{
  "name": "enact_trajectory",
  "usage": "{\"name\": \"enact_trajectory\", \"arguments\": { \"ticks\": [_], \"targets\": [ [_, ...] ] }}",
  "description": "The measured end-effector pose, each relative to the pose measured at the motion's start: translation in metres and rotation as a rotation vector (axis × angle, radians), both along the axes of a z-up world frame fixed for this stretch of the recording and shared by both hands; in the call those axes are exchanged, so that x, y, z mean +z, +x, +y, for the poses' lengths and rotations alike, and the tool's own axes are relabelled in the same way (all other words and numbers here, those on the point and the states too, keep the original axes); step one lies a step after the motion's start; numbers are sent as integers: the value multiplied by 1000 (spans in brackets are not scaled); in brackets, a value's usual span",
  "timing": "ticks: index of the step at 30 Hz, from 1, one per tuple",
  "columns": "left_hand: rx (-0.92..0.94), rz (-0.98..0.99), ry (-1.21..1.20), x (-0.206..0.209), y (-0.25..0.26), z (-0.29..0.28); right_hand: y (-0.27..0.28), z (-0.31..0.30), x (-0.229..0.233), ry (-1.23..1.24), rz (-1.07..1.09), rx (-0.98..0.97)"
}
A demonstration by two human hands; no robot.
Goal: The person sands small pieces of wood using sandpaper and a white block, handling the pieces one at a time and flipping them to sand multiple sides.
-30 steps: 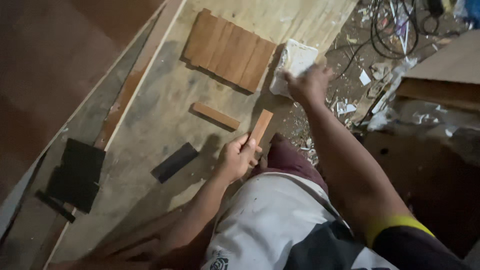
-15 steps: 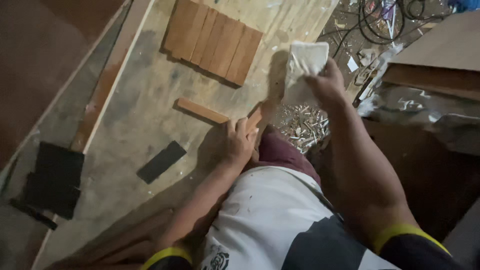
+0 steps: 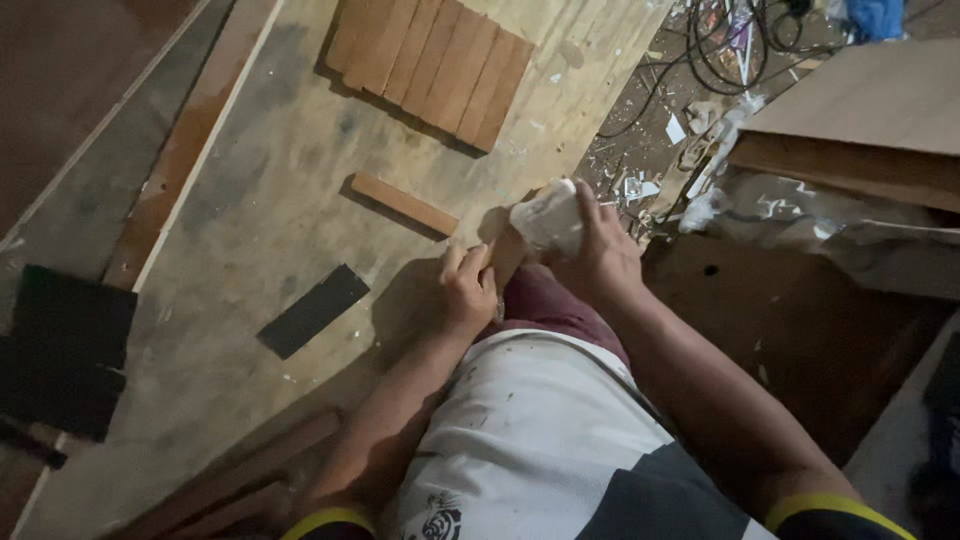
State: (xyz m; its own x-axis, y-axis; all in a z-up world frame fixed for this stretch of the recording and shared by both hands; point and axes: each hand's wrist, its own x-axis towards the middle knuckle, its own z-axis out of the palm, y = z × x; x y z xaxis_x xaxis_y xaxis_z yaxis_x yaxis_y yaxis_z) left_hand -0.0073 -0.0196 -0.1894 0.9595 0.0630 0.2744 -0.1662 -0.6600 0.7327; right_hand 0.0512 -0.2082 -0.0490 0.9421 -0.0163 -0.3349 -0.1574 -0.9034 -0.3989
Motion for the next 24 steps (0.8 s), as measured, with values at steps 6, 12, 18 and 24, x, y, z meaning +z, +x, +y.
{"name": "enact_trajectory", "arguments": {
  "ticks": [6, 12, 18, 24],
  "targets": [
    [-99, 83, 77, -13, 0, 10, 6, 42, 30, -151, 1, 216],
    [-65, 12, -113, 66, 18, 19, 37, 24, 5, -315, -149, 165],
    [-134, 234, 38, 104, 13, 34, 25, 45, 15, -265, -150, -16],
    [-96, 147, 170, 38, 4, 20, 26, 23, -36, -398, -325, 248]
  ]
}}
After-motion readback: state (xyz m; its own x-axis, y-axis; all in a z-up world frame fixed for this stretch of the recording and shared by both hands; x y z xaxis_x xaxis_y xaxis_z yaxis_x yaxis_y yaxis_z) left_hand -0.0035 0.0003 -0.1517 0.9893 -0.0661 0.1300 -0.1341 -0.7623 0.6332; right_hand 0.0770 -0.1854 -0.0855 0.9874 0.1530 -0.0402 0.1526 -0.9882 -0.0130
